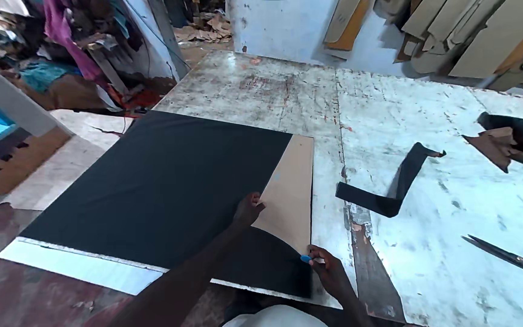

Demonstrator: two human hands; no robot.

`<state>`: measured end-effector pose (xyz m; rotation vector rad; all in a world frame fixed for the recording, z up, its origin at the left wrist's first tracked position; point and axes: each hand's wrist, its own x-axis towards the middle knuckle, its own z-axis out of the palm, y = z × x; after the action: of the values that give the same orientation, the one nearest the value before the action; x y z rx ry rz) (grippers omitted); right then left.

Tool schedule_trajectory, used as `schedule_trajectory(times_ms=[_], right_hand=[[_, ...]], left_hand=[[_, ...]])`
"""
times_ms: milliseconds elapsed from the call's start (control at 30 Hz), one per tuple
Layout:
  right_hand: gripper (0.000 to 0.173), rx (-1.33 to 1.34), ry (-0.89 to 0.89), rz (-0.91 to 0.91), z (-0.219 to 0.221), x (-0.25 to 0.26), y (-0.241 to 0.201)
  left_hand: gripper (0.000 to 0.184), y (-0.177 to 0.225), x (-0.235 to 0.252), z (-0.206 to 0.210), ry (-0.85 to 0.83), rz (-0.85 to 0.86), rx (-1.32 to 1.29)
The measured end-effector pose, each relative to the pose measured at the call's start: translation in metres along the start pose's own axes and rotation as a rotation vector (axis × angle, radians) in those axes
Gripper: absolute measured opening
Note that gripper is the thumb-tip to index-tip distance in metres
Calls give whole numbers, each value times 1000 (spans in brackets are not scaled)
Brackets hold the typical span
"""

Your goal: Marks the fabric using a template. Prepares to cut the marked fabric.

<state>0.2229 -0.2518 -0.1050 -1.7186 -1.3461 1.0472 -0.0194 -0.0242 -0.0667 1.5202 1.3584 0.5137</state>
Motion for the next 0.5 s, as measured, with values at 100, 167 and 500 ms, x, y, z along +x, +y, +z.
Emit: schedule_trajectory(times_ms=[100, 167, 500], right_hand=[[20, 3, -42, 38, -5, 1, -4], [19, 26, -44, 52, -7, 2, -4], [29, 459, 269, 70, 15, -15, -7]], left_hand=[[56, 7, 3, -7, -8, -83, -168], [59, 7, 12, -11, -6, -145, -276], [34, 75, 15, -20, -341, -112, -424]])
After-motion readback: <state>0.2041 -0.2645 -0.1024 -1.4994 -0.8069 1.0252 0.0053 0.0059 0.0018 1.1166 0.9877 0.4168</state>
